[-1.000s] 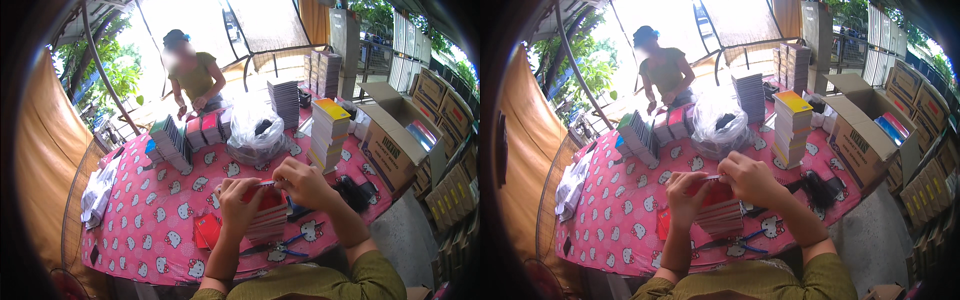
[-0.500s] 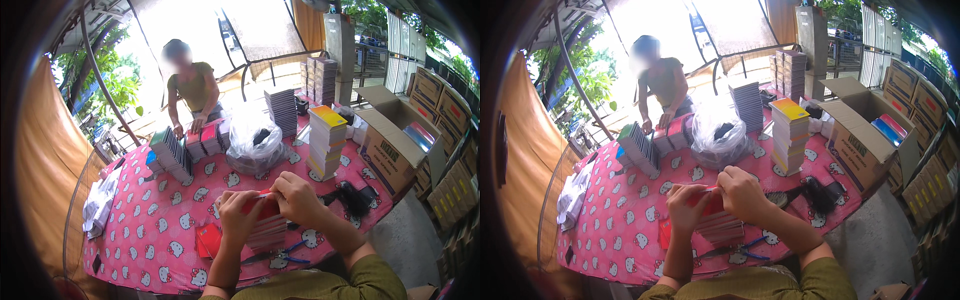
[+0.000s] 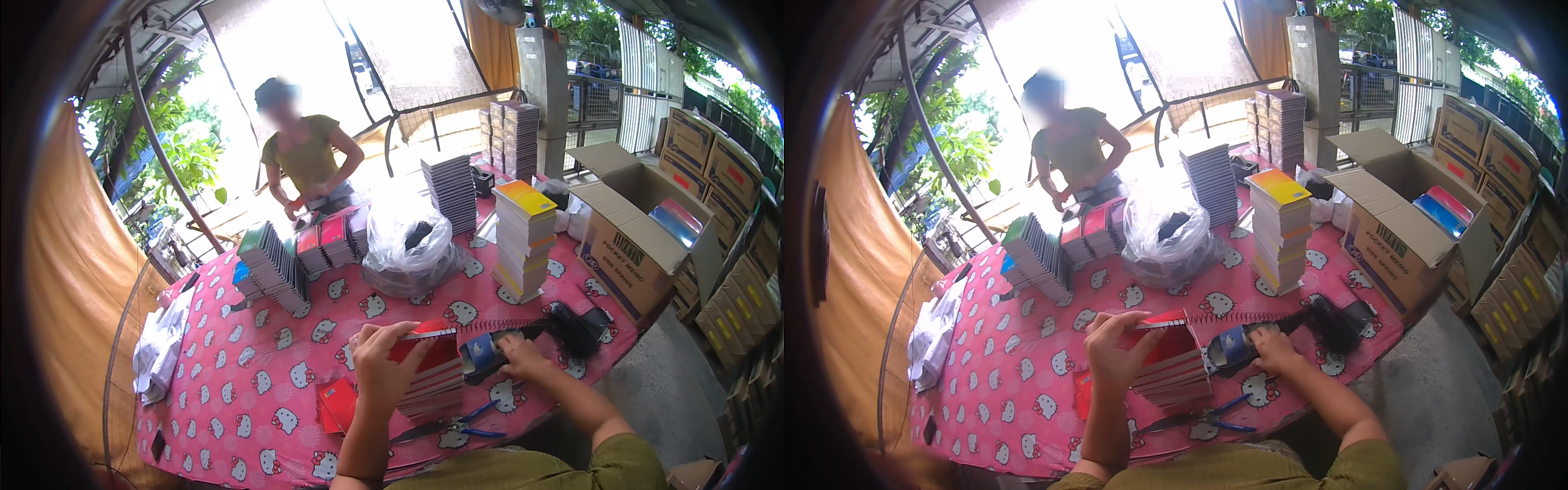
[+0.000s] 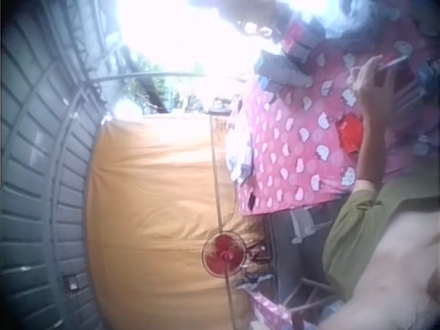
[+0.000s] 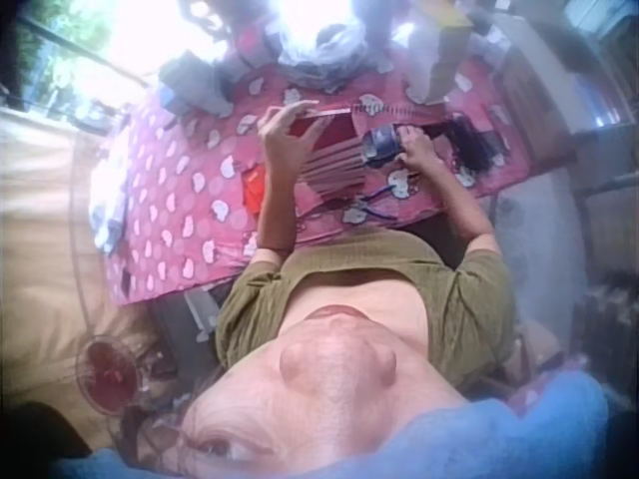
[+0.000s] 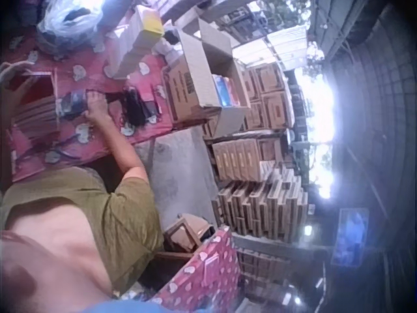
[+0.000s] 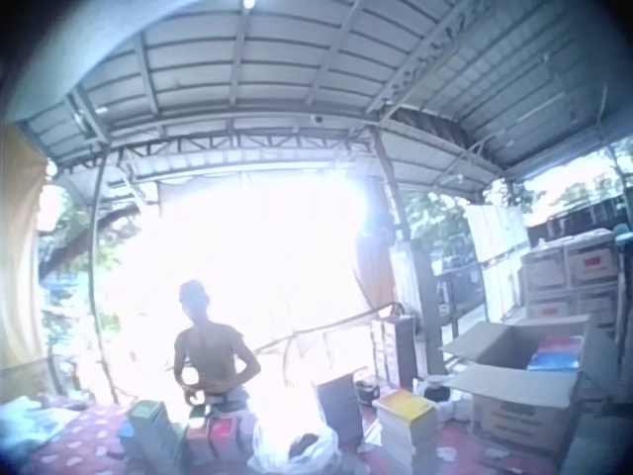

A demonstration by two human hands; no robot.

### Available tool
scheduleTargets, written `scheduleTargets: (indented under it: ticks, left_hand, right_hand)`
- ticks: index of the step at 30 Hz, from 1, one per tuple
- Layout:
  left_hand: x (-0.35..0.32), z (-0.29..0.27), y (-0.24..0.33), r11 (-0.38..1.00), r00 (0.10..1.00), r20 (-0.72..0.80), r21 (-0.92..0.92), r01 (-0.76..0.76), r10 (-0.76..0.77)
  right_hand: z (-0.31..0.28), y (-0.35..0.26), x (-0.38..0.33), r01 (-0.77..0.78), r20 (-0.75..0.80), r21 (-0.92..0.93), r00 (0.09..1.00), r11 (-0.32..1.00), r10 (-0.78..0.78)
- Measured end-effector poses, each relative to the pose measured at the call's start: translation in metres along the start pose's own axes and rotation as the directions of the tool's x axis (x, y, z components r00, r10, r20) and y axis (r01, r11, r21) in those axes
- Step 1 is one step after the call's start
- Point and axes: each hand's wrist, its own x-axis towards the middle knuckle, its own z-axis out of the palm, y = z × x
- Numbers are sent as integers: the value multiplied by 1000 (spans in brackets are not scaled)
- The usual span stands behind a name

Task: The person tapes the spiral edges of notebooks using a blue tape dispenser and trims the tape with blue-handled snips. They pick up a notebook from a stack, apply tape to the top edge, cut it, and then place the notebook into a cardboard box.

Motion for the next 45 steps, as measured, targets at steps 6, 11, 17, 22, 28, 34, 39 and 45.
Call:
scheduleTargets:
  ticks: [6, 11, 17, 22, 28, 34, 39, 45]
  left_hand:
    - [6, 2, -1, 998, 997, -42, 12, -69, 70]
    - [3, 0, -5, 998, 998, 1, 11, -67, 67]
    - [8, 12, -2, 998, 998, 9, 15, -58, 58]
    - [9, 9, 1, 999, 1000, 0, 31, 13, -13]
    - [10, 10, 1, 990, 994, 42, -90, 105, -101]
    - [10, 5, -13, 999, 996, -85, -14, -29, 27]
    - [-2, 3, -20, 937, 963, -104, -278, 210, -247]
    - [-19, 5, -41, 601, 875, -10, -731, 324, -484]
  right_hand:
    - [17, 23, 16, -27, 135, 10, 991, 1000, 26]
    - [-36, 0, 72, -64, -105, 543, 984, 838, 143]
    - [-127, -31, 110, 285, -270, 477, 948, 831, -170]
    - [-167, -49, 108, 415, -280, 839, 885, 354, -372]
    - [-163, -50, 112, 356, -270, 847, 928, 395, -257]
    - [-178, -75, 113, 331, -231, 829, 937, 451, -262]
    - [-177, -83, 137, 298, -134, 696, 948, 654, -289]
    - [-170, -109, 143, 340, -144, 716, 927, 609, -348]
